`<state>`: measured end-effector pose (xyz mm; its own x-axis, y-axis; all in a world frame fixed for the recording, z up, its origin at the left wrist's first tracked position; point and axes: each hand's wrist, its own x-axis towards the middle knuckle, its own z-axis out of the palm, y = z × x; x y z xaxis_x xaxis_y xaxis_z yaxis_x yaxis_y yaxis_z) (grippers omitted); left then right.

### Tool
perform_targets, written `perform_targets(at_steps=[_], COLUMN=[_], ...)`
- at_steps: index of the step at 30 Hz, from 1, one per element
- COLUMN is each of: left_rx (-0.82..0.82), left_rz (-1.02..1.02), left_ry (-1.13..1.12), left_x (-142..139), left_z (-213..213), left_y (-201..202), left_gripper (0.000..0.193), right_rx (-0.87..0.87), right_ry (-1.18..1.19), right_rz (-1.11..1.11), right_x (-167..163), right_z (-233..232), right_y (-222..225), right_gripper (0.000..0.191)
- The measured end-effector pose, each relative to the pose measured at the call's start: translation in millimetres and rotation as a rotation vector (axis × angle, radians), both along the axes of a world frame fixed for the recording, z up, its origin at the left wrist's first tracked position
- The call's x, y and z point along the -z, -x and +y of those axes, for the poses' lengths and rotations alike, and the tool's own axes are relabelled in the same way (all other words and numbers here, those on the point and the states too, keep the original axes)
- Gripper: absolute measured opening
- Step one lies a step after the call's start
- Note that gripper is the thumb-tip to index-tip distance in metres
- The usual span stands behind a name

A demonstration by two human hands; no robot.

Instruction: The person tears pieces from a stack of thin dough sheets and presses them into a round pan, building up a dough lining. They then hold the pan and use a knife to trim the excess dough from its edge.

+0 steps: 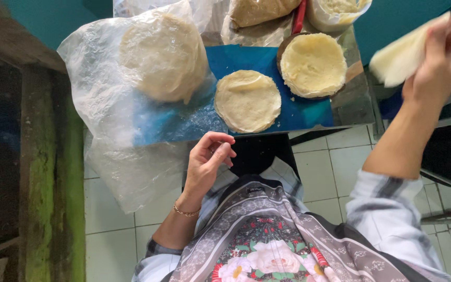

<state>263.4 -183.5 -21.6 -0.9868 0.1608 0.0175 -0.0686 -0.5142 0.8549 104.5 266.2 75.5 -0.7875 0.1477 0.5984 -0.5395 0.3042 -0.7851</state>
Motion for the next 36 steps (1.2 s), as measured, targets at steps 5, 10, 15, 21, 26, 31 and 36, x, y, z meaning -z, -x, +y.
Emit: perform_targets(at_steps=[5, 10, 15, 21, 26, 31, 36], left_rx=[0.007, 0.004, 0.019, 0.034, 0.049, 0.058, 0.042], left_rz=[0.000, -0.021, -0.034, -0.051, -0.051, -0.041, -0.037], left_ry=[0.026, 0.058, 0.054, 0.067, 0.040, 0.084, 0.102], left_x=[3.2, 4.2, 6.2, 9.1, 11.8, 12.7, 5.5], left_z=[8.0, 4.5, 9.1, 15.6, 16.3, 21.4, 20.0], left_y=[2.4, 1.3, 1.4, -1.3, 0.7, -1.1, -3.0], left_gripper=[0.015, 0.016, 0.015, 0.015, 0.015, 0.015, 0.015], right_rx=[0.029, 0.010, 0.147, 0.133, 0.166, 0.217, 0.308], right_ry=[-0.776, -1.052, -0.940, -1.090, -1.073, -1.147, -1.330], right_rz=[0.151, 0.161, 0.104, 0.151, 0.200, 0.214, 0.279], right_x=[3.3, 43.8, 31.2, 38.1, 44.7, 47.5, 40.3], right_z=[-27.0, -95.1, -106.9, -122.3, -129.3, -136.2, -147.5], right_y=[63.1, 19.1, 4.2, -7.0, -13.9, -26.3, -49.9], right_gripper=[0.017, 0.007, 0.012, 0.012, 0.014, 0.015, 0.036])
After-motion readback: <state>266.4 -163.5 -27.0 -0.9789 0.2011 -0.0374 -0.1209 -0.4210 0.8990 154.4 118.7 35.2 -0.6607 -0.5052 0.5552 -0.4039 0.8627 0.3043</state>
